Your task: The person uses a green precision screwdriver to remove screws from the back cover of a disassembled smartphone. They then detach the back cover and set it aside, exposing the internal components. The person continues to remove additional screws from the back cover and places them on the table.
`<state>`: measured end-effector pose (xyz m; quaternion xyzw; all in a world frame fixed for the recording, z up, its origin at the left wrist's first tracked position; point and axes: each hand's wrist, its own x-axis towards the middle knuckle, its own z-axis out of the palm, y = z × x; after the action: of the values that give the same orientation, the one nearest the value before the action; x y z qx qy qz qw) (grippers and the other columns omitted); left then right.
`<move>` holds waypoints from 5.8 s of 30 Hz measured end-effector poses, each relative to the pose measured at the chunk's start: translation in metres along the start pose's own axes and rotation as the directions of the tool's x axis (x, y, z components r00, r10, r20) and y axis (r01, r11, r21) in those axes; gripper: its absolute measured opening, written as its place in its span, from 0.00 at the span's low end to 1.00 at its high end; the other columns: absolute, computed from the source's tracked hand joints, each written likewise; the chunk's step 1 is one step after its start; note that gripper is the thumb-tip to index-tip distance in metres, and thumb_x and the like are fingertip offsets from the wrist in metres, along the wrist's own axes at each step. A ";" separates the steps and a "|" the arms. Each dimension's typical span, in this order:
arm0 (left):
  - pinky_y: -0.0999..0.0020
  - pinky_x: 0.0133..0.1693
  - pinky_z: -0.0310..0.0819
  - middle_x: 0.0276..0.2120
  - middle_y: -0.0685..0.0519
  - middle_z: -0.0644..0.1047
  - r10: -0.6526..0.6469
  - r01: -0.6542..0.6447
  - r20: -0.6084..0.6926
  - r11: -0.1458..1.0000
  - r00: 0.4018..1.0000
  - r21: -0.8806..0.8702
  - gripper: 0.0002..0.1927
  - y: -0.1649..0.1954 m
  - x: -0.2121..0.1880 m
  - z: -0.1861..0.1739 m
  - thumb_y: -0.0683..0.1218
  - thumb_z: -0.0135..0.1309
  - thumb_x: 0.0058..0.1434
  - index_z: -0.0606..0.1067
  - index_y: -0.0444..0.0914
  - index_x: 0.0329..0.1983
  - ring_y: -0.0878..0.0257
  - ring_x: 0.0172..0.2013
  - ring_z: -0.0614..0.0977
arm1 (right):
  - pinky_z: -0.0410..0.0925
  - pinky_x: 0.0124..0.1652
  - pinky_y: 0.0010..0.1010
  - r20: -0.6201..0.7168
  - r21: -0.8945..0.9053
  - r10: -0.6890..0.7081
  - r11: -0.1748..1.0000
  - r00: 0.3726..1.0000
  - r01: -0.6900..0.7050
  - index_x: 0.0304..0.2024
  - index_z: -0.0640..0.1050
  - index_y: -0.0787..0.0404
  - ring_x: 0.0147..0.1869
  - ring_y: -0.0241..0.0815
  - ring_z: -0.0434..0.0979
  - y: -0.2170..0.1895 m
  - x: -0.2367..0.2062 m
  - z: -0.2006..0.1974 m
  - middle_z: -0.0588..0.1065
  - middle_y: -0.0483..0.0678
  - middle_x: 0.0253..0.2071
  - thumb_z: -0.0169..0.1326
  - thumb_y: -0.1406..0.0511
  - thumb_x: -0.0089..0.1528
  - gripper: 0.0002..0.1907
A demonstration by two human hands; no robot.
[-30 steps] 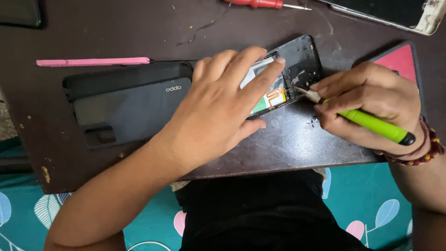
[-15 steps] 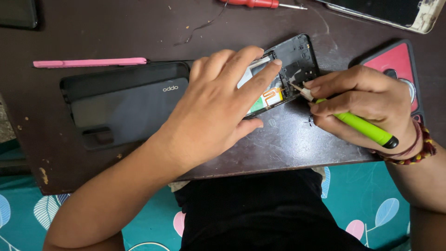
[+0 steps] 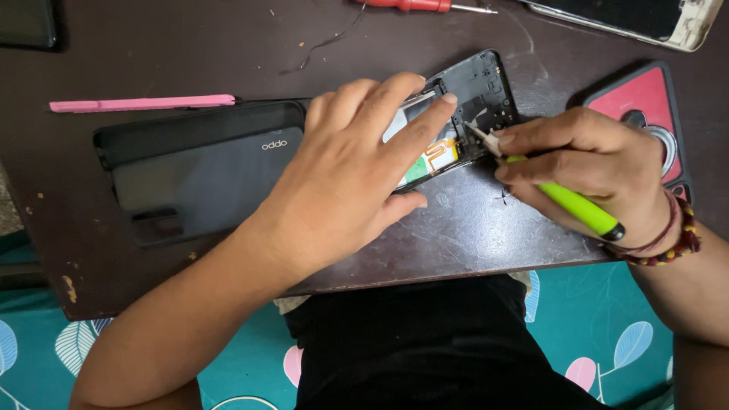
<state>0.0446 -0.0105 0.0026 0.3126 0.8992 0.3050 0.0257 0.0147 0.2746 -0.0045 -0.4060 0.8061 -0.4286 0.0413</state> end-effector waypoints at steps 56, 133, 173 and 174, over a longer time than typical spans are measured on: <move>0.47 0.59 0.61 0.63 0.45 0.64 -0.003 0.003 -0.004 1.000 1.000 0.006 0.47 0.002 0.001 -0.001 0.52 0.73 0.51 0.64 0.39 0.71 0.46 0.61 0.68 | 0.79 0.49 0.34 -0.105 0.034 -0.025 0.999 0.994 0.029 0.31 0.78 0.67 0.47 0.50 0.84 0.001 -0.002 -0.001 0.73 0.54 0.38 0.65 0.79 0.53 0.09; 0.47 0.59 0.61 0.63 0.44 0.64 0.004 -0.004 0.003 1.000 1.000 0.016 0.47 0.003 0.001 -0.002 0.52 0.73 0.51 0.64 0.38 0.71 0.46 0.62 0.68 | 0.77 0.49 0.31 -0.088 0.063 0.024 0.998 0.996 -0.019 0.31 0.78 0.66 0.48 0.47 0.83 0.000 0.000 0.000 0.74 0.54 0.39 0.67 0.76 0.53 0.09; 0.47 0.60 0.61 0.63 0.45 0.64 -0.010 0.010 0.010 1.000 1.000 0.016 0.47 0.005 0.003 -0.003 0.52 0.73 0.50 0.64 0.38 0.71 0.46 0.61 0.68 | 0.72 0.35 0.27 -0.150 -0.156 0.041 0.986 0.988 -0.064 0.36 0.78 0.69 0.40 0.46 0.82 0.005 0.000 -0.010 0.78 0.57 0.37 0.68 0.75 0.57 0.10; 0.47 0.60 0.61 0.63 0.45 0.64 -0.015 0.015 0.011 1.000 1.000 0.016 0.47 0.005 0.003 -0.003 0.52 0.73 0.50 0.64 0.38 0.71 0.46 0.61 0.68 | 0.73 0.36 0.28 -0.156 -0.166 0.044 0.984 0.987 -0.070 0.36 0.78 0.69 0.40 0.47 0.82 0.006 0.000 -0.010 0.78 0.58 0.37 0.68 0.75 0.57 0.11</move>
<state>0.0444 -0.0074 0.0082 0.3079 0.9037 0.2959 0.0307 0.0067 0.2837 -0.0026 -0.3509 0.8521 -0.3860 -0.0430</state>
